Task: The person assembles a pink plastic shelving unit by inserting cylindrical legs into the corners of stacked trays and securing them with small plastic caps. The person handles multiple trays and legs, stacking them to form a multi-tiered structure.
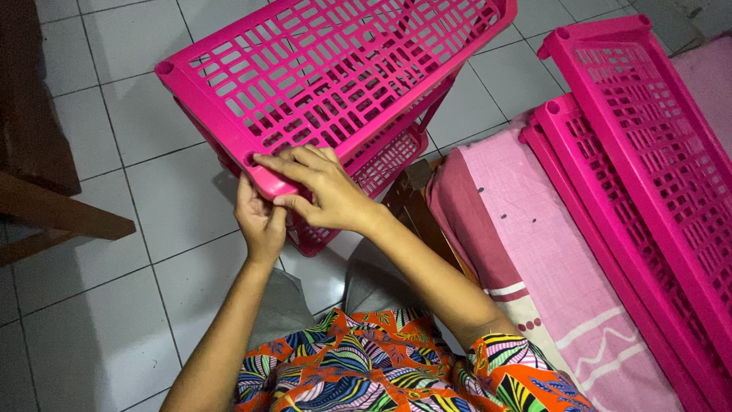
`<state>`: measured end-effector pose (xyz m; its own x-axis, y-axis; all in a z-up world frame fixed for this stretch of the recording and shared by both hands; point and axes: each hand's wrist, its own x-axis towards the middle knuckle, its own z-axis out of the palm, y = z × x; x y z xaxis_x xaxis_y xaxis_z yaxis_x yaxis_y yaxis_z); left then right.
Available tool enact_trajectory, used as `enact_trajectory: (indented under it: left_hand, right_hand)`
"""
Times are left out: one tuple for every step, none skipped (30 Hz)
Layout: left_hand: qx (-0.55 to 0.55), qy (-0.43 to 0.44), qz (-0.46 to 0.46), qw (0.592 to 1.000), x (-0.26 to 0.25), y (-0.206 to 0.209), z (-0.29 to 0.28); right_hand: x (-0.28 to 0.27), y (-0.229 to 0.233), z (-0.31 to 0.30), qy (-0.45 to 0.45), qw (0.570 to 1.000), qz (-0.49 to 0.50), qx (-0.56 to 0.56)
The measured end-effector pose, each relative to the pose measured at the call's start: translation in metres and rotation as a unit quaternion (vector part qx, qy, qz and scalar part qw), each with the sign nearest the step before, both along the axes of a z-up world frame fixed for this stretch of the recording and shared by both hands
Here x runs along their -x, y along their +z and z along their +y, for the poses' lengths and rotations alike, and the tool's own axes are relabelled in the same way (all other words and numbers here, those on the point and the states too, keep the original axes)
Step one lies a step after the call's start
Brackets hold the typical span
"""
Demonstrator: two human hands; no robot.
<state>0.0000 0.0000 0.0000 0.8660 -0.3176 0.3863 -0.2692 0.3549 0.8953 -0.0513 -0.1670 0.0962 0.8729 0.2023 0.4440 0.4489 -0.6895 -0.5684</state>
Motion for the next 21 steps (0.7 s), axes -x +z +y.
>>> enact_trajectory:
  left_hand:
    - [0.003,-0.007,-0.011,1.0,0.002,0.001,0.0]
    - [0.006,-0.015,-0.021,1.0,0.003,0.002,0.0]
    - [0.009,-0.022,-0.032,0.999,0.004,0.003,0.001]
    - [-0.001,-0.017,-0.036,0.999,0.004,0.004,0.001]
    - [-0.01,-0.013,-0.04,0.999,0.003,0.004,0.001]
    - [-0.02,-0.008,-0.045,0.999,0.003,0.004,0.001]
    - [-0.024,-0.008,-0.048,0.999,0.003,0.004,0.001]
    - [-0.028,-0.008,-0.051,0.998,0.002,0.004,0.0]
    - [-0.033,-0.008,-0.053,0.998,0.002,0.003,-0.001]
    - [-0.037,-0.008,-0.053,0.998,0.003,0.002,-0.001]
    - [-0.041,-0.007,-0.052,0.998,0.002,0.001,-0.002]
    - [-0.045,-0.006,-0.051,0.998,0.002,0.0,-0.002]
    - [-0.037,-0.009,-0.049,0.998,0.002,-0.002,-0.002]
    - [-0.029,-0.013,-0.047,0.998,0.002,-0.004,-0.002]
    - [-0.021,-0.016,-0.045,0.999,0.002,-0.006,-0.002]
    - [-0.019,-0.022,-0.04,0.999,0.001,-0.008,-0.002]
    - [-0.016,-0.027,-0.035,0.999,0.001,-0.01,-0.002]
    - [-0.013,-0.033,-0.029,0.999,0.0,-0.012,-0.002]
    - [-0.02,-0.024,-0.033,0.999,-0.001,-0.014,-0.001]
    - [-0.027,-0.016,-0.036,0.999,-0.002,-0.015,-0.001]
    - [-0.034,-0.008,-0.039,0.999,-0.003,-0.017,0.0]
  right_hand:
    - [0.002,0.007,-0.001,0.007,1.0,-0.015,0.0]
    - [0.004,0.014,-0.001,0.015,0.999,-0.03,0.0]
    - [0.005,0.019,0.0,0.021,0.999,-0.044,0.0]
    - [0.005,0.024,0.001,0.019,0.999,-0.036,0.001]
    - [0.004,0.028,0.002,0.016,0.999,-0.028,0.003]
    - [0.003,0.03,0.003,0.013,1.0,-0.019,0.004]
    - [0.002,0.032,0.004,0.009,1.0,-0.025,0.003]
    - [0.001,0.033,0.006,0.005,0.999,-0.031,0.003]
    - [0.001,0.033,0.007,0.002,0.999,-0.037,0.002]
    - [0.001,0.033,0.008,-0.005,0.999,-0.038,-0.006]
    - [0.001,0.033,0.008,-0.013,0.999,-0.04,-0.013]
    - [0.002,0.033,0.008,-0.02,0.999,-0.041,-0.021]
    - [0.002,0.032,0.007,-0.019,0.999,-0.04,-0.022]
    - [0.003,0.032,0.007,-0.017,0.999,-0.039,-0.022]
    - [0.003,0.032,0.006,-0.016,0.999,-0.039,-0.023]
    - [0.004,0.031,0.006,-0.015,0.999,-0.035,-0.027]
    - [0.005,0.031,0.006,-0.013,0.999,-0.032,-0.031]
    - [0.005,0.03,0.006,-0.012,0.999,-0.028,-0.034]
    - [0.006,0.03,0.006,-0.014,0.999,-0.027,-0.037]
    - [0.006,0.029,0.006,-0.016,0.999,-0.027,-0.039]
    - [0.006,0.029,0.006,-0.018,0.999,-0.026,-0.042]
